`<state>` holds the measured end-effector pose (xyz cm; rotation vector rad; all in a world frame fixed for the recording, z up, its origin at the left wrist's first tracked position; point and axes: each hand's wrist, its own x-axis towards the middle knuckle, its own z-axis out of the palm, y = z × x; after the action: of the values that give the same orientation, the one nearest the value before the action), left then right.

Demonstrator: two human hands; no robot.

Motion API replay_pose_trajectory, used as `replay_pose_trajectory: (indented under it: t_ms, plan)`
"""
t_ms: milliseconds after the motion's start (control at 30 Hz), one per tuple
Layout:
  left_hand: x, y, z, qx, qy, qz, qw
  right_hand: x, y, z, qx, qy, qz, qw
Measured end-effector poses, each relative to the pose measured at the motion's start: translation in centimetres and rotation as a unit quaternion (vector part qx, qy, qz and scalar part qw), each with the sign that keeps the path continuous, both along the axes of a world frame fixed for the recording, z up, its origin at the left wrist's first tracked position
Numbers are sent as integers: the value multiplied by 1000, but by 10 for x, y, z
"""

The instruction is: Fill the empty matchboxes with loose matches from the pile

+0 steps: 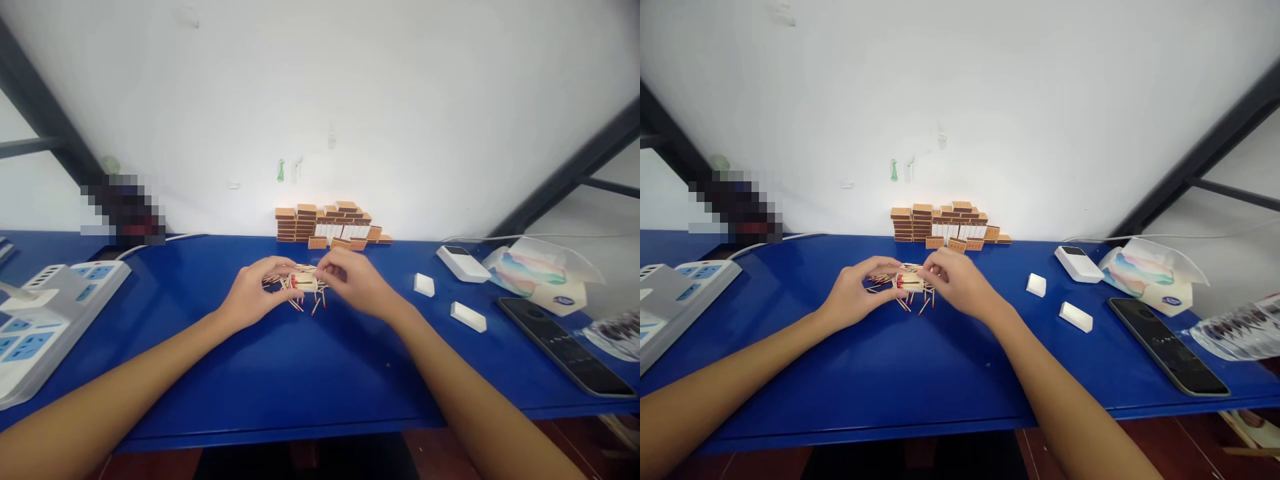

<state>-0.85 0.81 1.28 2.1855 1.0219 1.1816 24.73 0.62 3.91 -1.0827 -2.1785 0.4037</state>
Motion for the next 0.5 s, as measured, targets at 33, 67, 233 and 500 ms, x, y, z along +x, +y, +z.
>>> replay_pose_trajectory:
  t_ms: [33,67,233,500]
  plan:
    - [-2,3,1,-1,-7,21,1000,5,4,2,19,14,-29,999]
    - [-3,6,2,1,-12,43,999,11,7,4,38,25,-65,997]
    - [-9,16,2,11,-13,51,999,33,24,-4,22,-46,-114,992]
    - [-9,19,0,30,3,48,998,26,31,-27,-39,-112,-37,992]
